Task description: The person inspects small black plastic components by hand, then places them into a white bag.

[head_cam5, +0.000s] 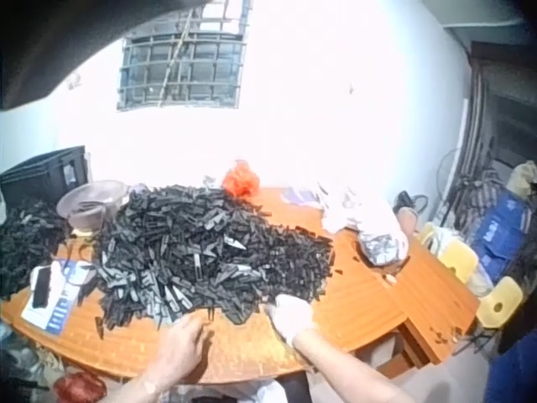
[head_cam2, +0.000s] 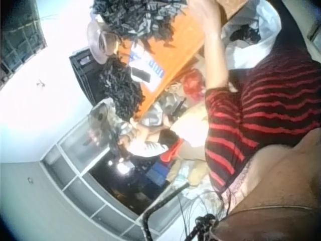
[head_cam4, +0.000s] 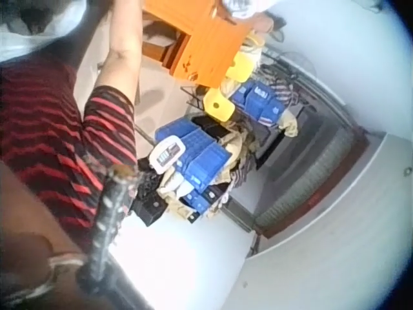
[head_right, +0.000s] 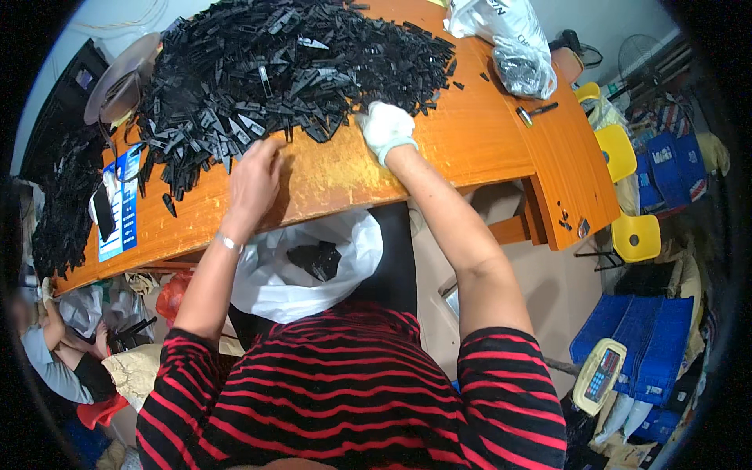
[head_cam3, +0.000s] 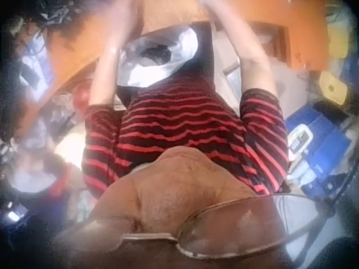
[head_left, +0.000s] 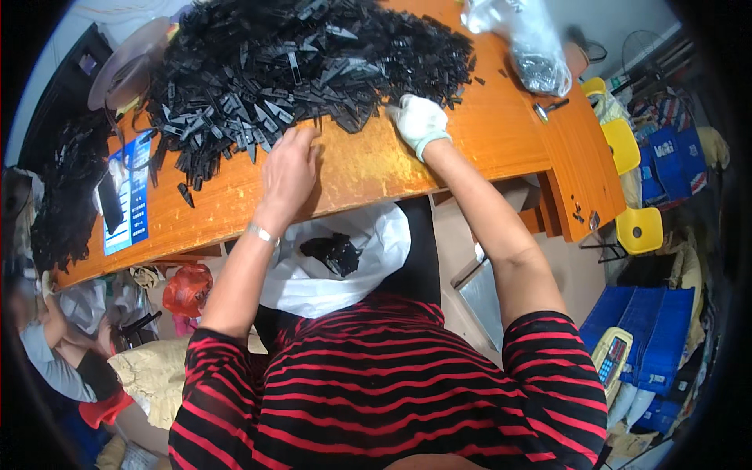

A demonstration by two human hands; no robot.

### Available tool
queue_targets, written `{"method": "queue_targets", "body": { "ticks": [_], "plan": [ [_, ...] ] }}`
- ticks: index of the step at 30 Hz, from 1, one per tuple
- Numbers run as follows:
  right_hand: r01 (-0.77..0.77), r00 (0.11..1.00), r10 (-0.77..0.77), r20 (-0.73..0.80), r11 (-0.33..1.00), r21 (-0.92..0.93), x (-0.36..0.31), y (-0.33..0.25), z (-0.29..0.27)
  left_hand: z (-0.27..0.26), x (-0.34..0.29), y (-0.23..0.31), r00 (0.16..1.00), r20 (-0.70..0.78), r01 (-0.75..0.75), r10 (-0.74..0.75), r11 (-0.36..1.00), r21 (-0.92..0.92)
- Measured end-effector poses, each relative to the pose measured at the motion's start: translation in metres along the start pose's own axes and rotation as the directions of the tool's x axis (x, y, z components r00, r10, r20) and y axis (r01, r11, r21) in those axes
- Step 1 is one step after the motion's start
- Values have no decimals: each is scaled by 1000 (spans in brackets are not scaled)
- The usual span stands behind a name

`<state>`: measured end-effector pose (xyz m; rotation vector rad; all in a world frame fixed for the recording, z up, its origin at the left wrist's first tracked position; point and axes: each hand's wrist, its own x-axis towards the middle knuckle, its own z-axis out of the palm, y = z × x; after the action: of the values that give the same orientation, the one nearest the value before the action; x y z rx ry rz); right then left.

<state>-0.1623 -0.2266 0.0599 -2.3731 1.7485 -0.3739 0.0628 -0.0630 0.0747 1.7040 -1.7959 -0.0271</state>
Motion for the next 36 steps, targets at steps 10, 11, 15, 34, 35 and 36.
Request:
{"method": "queue_targets", "body": {
  "ticks": [10,11,15,34,35,36],
  "plan": [
    [47,991,-53,126,998,44,-22,1,-8,48,46,-38,983,119,-161,137,961,224],
    [49,991,-54,122,998,44,-26,1,-9,47,45,-38,983,116,-163,140,960,226],
    [59,977,-75,199,995,85,-37,-3,-9,41,35,-34,970,138,-224,201,958,181],
    [300,928,-368,55,828,474,-77,-14,-23,34,-12,13,995,11,94,-103,860,-502],
    [113,949,-275,153,753,649,-79,-23,-23,41,-14,6,985,65,157,-158,688,-709],
    [-89,947,-187,262,631,771,-79,-33,-28,42,-10,6,973,127,204,-193,461,-864]
  ]
}}
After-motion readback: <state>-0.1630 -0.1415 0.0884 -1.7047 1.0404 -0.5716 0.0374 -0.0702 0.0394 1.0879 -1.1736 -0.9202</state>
